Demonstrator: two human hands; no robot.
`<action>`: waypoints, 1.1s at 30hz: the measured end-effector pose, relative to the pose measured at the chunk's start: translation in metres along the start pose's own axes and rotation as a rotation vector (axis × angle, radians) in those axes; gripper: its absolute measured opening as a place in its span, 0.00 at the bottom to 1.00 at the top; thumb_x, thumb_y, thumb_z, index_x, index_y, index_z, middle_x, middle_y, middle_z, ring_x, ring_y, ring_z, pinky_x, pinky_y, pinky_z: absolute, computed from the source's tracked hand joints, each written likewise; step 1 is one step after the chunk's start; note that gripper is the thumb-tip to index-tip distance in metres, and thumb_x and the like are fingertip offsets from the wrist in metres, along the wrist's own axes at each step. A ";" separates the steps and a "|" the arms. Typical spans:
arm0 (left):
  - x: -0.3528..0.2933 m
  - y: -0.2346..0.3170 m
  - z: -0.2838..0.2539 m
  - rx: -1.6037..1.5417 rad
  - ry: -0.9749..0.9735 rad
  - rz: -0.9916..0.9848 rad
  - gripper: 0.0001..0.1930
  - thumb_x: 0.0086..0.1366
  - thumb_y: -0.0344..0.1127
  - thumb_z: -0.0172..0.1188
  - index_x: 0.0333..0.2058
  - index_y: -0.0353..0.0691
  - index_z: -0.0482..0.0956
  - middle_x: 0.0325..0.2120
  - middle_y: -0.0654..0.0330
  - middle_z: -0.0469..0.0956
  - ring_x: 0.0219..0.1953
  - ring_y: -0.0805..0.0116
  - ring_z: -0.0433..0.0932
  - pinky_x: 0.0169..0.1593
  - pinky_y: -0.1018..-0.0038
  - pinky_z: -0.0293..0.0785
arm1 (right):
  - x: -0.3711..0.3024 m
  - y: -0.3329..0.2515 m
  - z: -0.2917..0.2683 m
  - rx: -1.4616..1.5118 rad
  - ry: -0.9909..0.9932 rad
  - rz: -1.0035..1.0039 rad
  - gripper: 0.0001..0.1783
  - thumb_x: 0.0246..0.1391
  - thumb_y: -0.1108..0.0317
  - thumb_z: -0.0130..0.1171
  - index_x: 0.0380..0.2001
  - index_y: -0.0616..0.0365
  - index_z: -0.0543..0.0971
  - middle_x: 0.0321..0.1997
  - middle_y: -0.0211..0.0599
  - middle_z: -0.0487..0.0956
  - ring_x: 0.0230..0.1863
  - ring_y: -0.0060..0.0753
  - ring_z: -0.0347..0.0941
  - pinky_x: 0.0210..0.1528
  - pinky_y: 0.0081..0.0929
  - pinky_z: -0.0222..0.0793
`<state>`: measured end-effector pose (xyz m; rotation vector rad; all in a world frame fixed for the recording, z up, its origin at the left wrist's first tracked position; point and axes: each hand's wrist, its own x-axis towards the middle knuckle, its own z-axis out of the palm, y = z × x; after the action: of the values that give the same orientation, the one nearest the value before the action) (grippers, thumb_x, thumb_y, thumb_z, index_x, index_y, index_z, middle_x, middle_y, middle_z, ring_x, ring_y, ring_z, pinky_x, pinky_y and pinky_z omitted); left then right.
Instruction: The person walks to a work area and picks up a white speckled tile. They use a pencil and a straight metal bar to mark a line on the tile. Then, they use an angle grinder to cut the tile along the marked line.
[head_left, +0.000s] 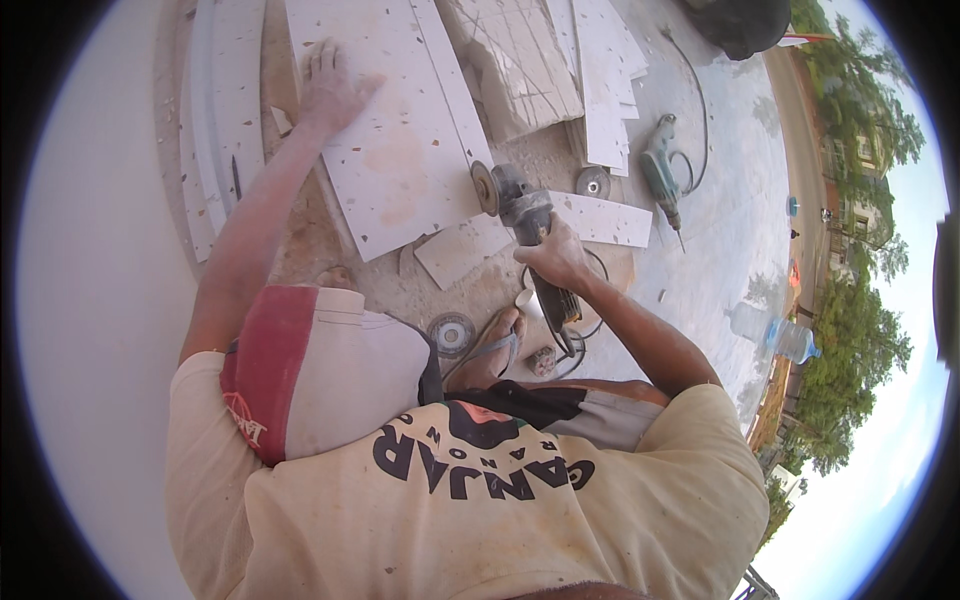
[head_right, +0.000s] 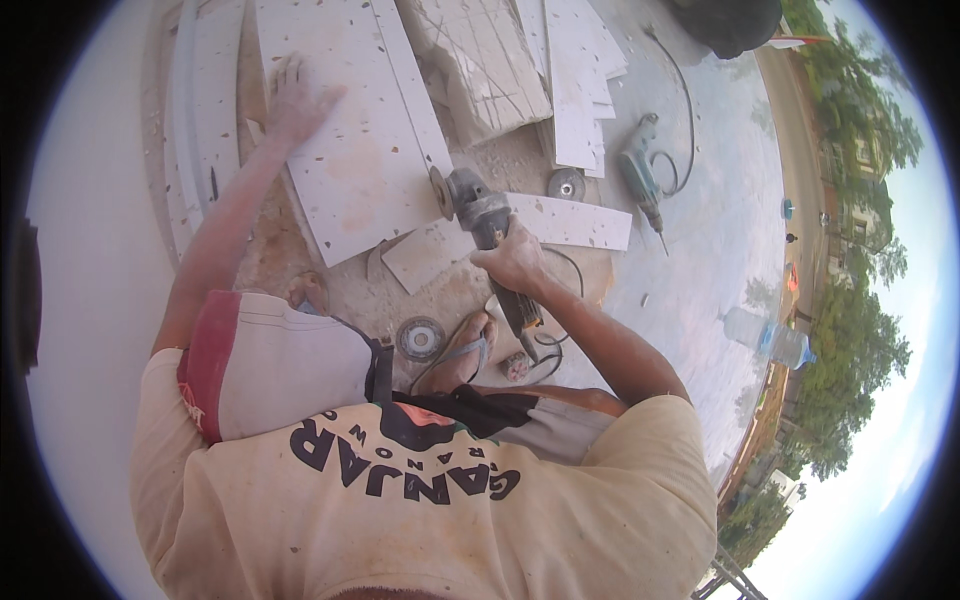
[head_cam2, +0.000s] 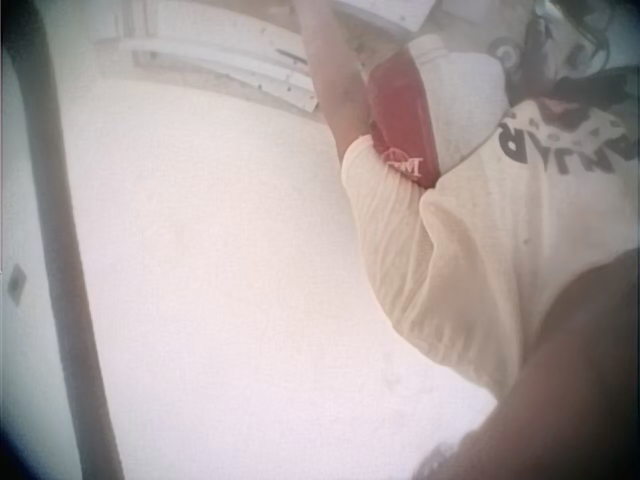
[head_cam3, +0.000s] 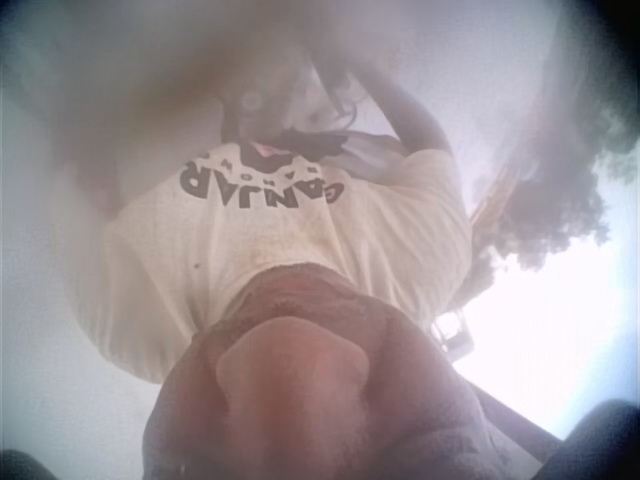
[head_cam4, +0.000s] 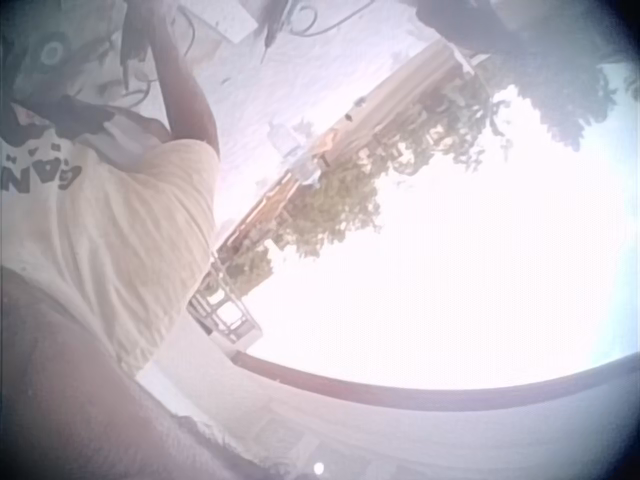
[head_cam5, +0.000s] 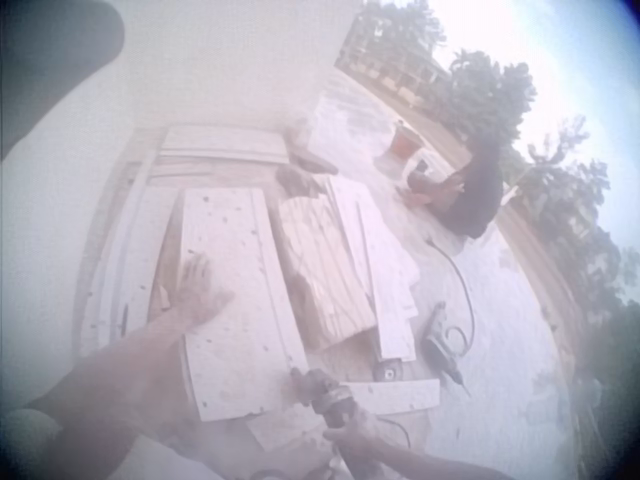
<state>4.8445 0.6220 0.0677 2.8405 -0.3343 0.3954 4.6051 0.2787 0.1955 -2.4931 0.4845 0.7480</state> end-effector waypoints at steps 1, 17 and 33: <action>0.000 0.000 0.000 -0.008 0.006 0.000 0.47 0.66 0.66 0.55 0.67 0.27 0.58 0.69 0.40 0.57 0.74 0.46 0.49 0.75 0.54 0.41 | 0.000 -0.004 -0.001 0.008 0.008 -0.007 0.45 0.34 0.56 0.69 0.53 0.78 0.71 0.46 0.63 0.80 0.48 0.55 0.80 0.54 0.41 0.74; -0.002 0.001 -0.003 0.008 -0.007 0.001 0.47 0.66 0.65 0.55 0.66 0.26 0.58 0.70 0.41 0.55 0.74 0.47 0.46 0.76 0.55 0.40 | 0.018 -0.020 -0.007 -0.013 -0.017 -0.001 0.41 0.35 0.57 0.70 0.51 0.75 0.72 0.44 0.59 0.81 0.48 0.53 0.80 0.54 0.40 0.74; 0.000 0.006 -0.011 0.016 -0.025 -0.011 0.47 0.67 0.64 0.54 0.67 0.25 0.57 0.69 0.40 0.55 0.74 0.46 0.47 0.76 0.55 0.40 | 0.043 -0.029 -0.009 0.023 0.004 -0.021 0.44 0.37 0.59 0.68 0.58 0.72 0.68 0.45 0.57 0.81 0.45 0.48 0.81 0.50 0.38 0.76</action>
<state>4.8402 0.6198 0.0787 2.8638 -0.3216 0.3625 4.6564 0.2896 0.1869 -2.4750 0.4647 0.7251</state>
